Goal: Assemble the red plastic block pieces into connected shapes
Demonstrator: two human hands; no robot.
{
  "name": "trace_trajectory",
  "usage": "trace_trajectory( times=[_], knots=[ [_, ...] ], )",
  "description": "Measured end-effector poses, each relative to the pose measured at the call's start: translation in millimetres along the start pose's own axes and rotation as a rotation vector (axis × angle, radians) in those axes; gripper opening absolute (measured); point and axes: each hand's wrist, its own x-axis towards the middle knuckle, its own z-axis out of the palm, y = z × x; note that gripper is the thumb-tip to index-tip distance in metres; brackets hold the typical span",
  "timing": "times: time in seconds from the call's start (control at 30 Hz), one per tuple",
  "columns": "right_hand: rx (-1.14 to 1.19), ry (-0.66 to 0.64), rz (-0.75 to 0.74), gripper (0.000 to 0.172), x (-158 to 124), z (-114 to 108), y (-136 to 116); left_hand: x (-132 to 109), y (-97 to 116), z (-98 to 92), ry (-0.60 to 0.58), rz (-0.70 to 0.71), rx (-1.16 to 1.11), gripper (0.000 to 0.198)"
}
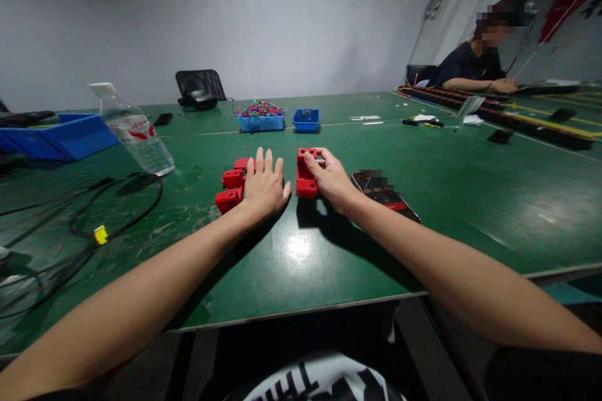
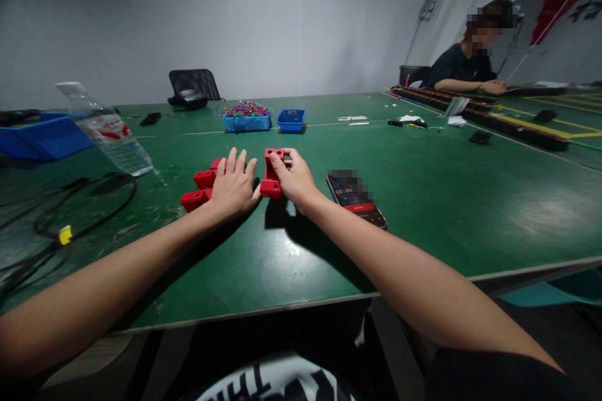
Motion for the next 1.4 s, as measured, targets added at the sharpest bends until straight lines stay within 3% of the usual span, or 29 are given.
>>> trace_trajectory(
  times=[0.13, 0.3, 0.6, 0.7, 0.83, 0.97, 1.07, 1.17, 1.27, 1.4],
  knots=[
    [-0.012, -0.032, 0.008, 0.037, -2.6, 0.5, 1.7, 2.2, -0.9, -1.6, -0.004, -0.05, 0.094, 0.068],
    [-0.035, -0.04, 0.0, 0.035, -5.6, 1.1, 3.0, 3.2, -2.0, -2.1, -0.137, -0.079, 0.16, 0.062],
    [-0.055, -0.043, -0.012, 0.034, -5.1, 1.6, 2.9, -0.7, 3.4, -10.0, -0.081, 0.046, 0.186, 0.041],
    [-0.051, -0.042, -0.021, 0.036, -4.7, 1.4, 3.0, 0.4, 2.6, -8.6, -0.099, 0.156, 0.15, 0.035],
    [-0.052, -0.042, -0.015, 0.038, -4.2, 1.0, 4.2, 4.5, -1.4, 6.4, -0.094, 0.287, -0.017, 0.031],
    [-0.04, -0.035, -0.025, 0.042, -1.8, -0.4, 4.1, 8.1, -3.5, 23.3, 0.009, 0.399, -0.466, 0.029],
    [-0.01, -0.03, -0.053, 0.047, 0.6, -1.7, 0.8, 7.2, -0.4, 26.3, 0.094, 0.375, -0.694, 0.032],
    [0.006, -0.023, -0.094, 0.049, 2.1, -2.9, -2.9, 4.3, 4.3, 23.8, 0.184, 0.273, -0.727, 0.041],
    [-0.007, -0.023, -0.087, 0.05, 2.6, -4.2, -3.1, 2.5, 6.1, 22.8, 0.085, 0.153, -0.7, 0.061],
    [-0.051, -0.036, -0.036, 0.047, 2.9, -5.9, -0.3, 3.3, 3.9, 25.0, -0.094, 0.132, -0.817, 0.076]
  ],
)
